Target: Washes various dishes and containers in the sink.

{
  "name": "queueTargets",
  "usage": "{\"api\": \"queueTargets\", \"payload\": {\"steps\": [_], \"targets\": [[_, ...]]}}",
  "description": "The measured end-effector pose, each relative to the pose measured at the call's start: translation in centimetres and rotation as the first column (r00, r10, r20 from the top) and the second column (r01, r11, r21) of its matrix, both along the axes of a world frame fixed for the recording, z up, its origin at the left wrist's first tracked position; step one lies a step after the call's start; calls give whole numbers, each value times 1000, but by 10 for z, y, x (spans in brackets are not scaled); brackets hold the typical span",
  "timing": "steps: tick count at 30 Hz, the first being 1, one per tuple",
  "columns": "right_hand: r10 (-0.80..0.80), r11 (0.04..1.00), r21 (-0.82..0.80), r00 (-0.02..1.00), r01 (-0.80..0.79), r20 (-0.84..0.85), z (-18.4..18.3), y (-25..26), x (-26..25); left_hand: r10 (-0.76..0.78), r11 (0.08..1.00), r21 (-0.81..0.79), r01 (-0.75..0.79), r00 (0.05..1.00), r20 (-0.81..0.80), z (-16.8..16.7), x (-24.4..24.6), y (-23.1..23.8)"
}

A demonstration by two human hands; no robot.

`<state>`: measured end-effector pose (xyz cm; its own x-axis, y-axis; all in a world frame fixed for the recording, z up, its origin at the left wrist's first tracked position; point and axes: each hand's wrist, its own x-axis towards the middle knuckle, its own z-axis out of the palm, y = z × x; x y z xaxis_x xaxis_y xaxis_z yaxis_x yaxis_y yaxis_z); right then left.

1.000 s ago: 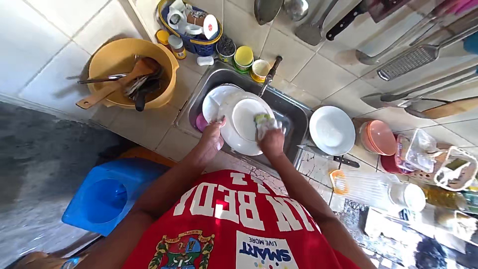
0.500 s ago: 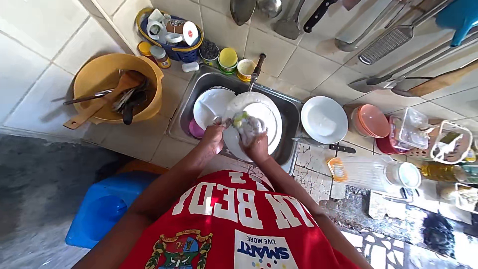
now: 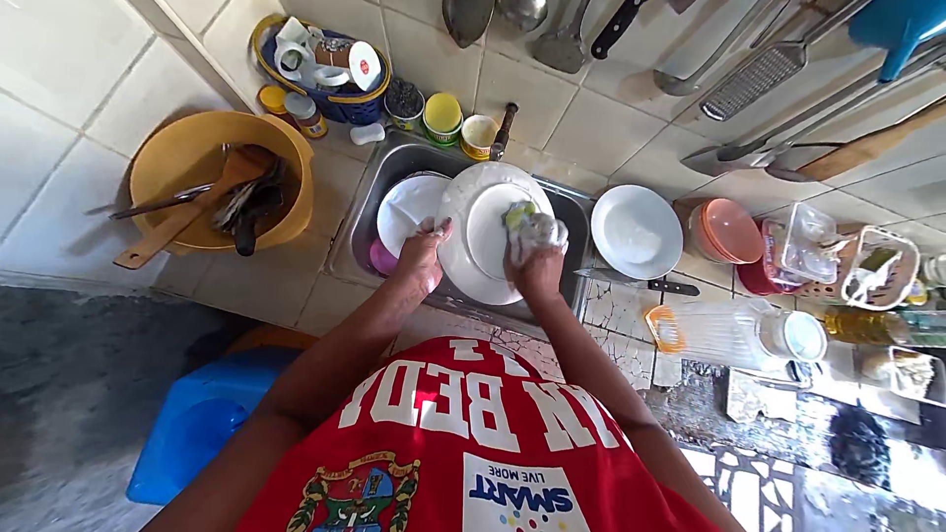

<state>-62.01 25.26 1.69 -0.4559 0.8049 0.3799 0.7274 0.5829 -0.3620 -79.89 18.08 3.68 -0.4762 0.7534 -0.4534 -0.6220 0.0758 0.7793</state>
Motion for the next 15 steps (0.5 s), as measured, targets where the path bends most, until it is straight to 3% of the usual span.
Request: {"api": "queueTargets", "payload": {"steps": [4,10,15], "targets": [[175,984,20,984,-174,-28,3,-34,-13,-78,996,38,80,996,-46,-3,-8,-3],[-88,996,11,992,90,-93,10,15,-10,-52,996,66,52,999,-4,-4,-3,-3],[193,973,130,981,-189,-24,6,-37,-31,-81,996,35,80,996,44,-1,-1,0]]}}
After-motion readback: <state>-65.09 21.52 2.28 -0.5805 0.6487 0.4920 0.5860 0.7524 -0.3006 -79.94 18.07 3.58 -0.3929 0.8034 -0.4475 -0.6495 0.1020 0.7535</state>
